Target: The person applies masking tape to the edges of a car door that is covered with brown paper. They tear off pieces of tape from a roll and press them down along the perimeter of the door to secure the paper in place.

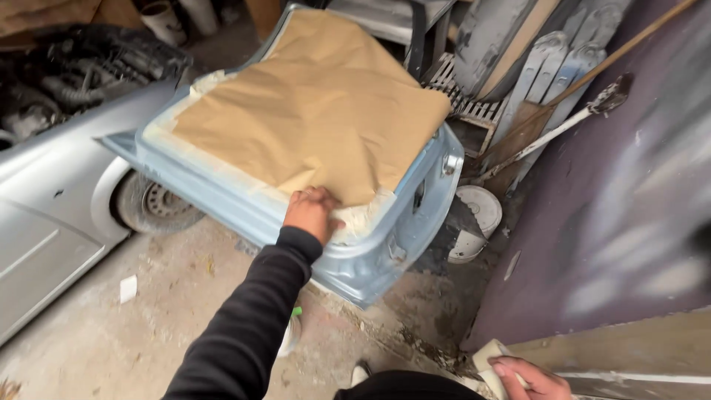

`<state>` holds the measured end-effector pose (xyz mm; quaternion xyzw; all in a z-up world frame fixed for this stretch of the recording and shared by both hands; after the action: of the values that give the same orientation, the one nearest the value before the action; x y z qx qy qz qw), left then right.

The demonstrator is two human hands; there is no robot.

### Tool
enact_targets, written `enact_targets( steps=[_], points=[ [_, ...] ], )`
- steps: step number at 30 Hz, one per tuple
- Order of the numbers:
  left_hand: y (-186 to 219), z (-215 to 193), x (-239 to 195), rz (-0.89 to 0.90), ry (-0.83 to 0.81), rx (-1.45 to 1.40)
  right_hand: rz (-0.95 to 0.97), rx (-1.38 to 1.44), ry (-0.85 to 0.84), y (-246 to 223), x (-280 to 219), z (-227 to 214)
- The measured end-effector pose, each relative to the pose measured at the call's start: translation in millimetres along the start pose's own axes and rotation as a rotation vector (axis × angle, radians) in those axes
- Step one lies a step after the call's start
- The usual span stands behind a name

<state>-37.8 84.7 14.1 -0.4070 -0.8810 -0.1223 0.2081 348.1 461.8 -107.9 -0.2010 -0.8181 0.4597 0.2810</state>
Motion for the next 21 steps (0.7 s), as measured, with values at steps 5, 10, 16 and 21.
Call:
enact_targets(
  steps=[5, 10, 16, 21],
  points=[
    [8.6, -3.7, 7.4, -0.155, 0.029, -0.080, 0.212, -0.069, -0.148, -22.6, 11.5, -4.9],
    [0.2, -9.7, 5.3, -0.142, -0.094, 0.107, 0.222, -0.019, -0.264, -11.8, 22.9, 3.6],
    [-72.1, -31.3, -47.7, -0.415, 0.101, -0.041, 0.226, -0.096, -0.111, 40.4, 20.6, 3.1],
    [-96.1, -3.7, -60.0, -0.210, -0.060, -0.109, 0.174, -0.118, -0.183, 206.4, 50.8, 10.2]
  ],
)
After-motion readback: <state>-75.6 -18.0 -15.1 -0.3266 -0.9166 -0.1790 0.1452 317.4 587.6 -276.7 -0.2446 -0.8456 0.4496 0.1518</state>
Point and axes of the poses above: each hand's wrist, its own x-axis towards the middle knuckle, its own z-axis out of the palm, y = z × x, the point moved 2 cm from there along x, towards the middle knuckle, and after that the axes turned 12 degrees about z, right-handed, at the moved point
